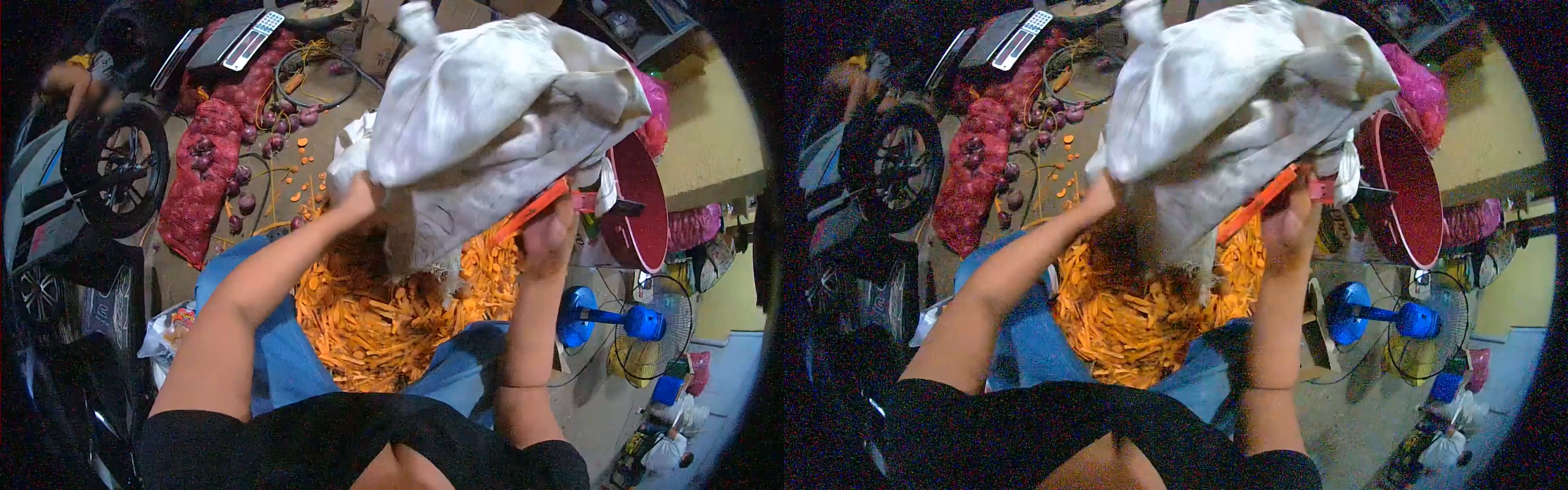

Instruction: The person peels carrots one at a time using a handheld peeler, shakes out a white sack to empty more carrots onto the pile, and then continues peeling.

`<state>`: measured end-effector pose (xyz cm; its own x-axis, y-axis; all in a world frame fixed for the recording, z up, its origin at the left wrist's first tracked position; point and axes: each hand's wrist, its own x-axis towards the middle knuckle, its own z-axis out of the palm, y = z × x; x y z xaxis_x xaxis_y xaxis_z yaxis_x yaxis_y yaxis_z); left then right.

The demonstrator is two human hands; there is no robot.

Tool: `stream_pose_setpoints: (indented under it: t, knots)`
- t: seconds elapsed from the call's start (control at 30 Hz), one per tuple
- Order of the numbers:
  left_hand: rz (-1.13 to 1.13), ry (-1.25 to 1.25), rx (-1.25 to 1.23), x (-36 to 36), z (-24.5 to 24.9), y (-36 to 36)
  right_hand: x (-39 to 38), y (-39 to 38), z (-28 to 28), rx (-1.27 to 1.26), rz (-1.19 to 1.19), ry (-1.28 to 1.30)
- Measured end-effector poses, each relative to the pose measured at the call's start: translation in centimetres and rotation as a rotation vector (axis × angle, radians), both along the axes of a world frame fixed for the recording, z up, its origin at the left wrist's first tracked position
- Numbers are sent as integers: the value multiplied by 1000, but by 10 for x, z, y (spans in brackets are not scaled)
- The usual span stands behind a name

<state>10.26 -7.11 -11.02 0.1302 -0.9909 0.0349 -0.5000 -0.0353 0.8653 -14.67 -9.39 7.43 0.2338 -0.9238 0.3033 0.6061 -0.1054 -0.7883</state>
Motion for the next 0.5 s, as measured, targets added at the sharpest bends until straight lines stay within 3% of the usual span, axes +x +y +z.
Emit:
stream_pose_setpoints:
  t: [0.03,0.1,0.13,0.17,0.2,0.23,0.27,0.33,0.4,0.43,0.5]
  knots:
    - [184,166,-287,-1,50,4,-13,-5,-1,97,-28,34]
    - [356,161,-283,12,115,5,-16,-6,1,165,-151,88]
    - [320,207,-359,11,143,12,-20,-10,-3,170,-157,86]
    - [377,267,-497,22,142,5,-27,-16,-10,181,-87,107]
    - [488,520,-411,17,169,13,-31,-17,-14,192,-17,127]
    - [418,282,-555,30,172,14,-28,-12,-8,225,82,120]
    - [564,691,-577,31,177,8,-28,-12,-9,223,75,116]
    - [495,834,-706,45,188,0,-28,-12,-13,182,110,255]
    - [397,1207,-735,45,209,3,-22,-6,-5,219,75,327]
    - [342,904,-742,41,215,6,-18,-4,-1,242,107,284]
    - [376,927,-773,30,238,17,-16,-6,-5,255,142,242]
